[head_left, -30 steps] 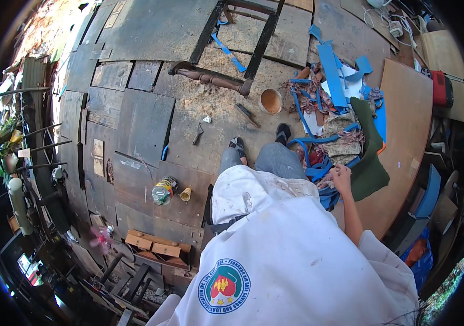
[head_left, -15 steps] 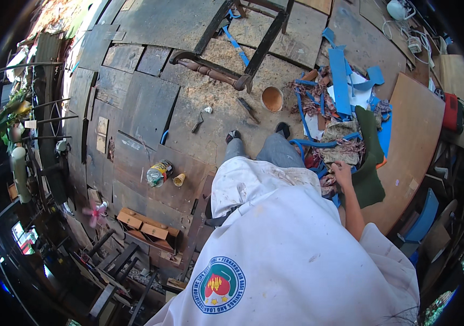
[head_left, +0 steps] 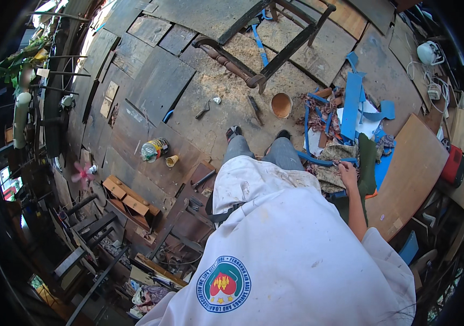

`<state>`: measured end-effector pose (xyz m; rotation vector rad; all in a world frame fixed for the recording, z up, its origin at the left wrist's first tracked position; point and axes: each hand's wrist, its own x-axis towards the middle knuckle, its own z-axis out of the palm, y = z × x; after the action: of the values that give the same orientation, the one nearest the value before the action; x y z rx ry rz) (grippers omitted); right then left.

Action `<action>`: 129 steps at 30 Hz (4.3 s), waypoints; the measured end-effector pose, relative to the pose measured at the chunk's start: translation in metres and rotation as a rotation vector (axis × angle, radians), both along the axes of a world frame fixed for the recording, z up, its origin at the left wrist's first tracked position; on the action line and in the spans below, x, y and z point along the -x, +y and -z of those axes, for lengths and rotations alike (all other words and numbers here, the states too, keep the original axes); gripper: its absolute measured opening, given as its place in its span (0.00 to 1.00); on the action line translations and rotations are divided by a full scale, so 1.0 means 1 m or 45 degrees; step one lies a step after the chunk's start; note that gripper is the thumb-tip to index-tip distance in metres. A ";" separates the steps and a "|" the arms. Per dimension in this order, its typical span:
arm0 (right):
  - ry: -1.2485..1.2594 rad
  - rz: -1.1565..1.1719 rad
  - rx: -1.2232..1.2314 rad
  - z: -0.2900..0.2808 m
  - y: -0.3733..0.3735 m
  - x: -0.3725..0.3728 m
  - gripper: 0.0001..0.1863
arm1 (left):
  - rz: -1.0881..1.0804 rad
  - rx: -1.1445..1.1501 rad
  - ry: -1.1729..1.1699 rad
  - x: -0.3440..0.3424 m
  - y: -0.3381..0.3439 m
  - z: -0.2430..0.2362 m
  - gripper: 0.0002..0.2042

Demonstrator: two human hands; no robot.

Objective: Sanding and applying varnish/finish to a wooden chair frame.

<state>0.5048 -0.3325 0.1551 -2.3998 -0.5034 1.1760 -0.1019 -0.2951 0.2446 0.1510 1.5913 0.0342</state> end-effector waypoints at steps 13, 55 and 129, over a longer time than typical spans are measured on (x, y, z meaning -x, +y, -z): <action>-0.055 -0.185 -0.055 0.030 0.002 -0.006 0.16 | -0.270 -0.095 0.022 -0.026 -0.034 0.003 0.32; 0.186 -0.099 0.164 0.025 0.042 0.002 0.18 | 0.047 -0.508 0.272 -0.097 0.125 -0.069 0.31; -0.445 -0.349 0.129 0.289 0.118 0.182 0.26 | 1.758 -0.812 0.649 -0.167 0.162 0.214 0.22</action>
<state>0.3230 -0.2150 -0.1342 -2.7046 -0.9276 0.9015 0.0649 -0.1326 0.0306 1.8238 1.6072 -0.6126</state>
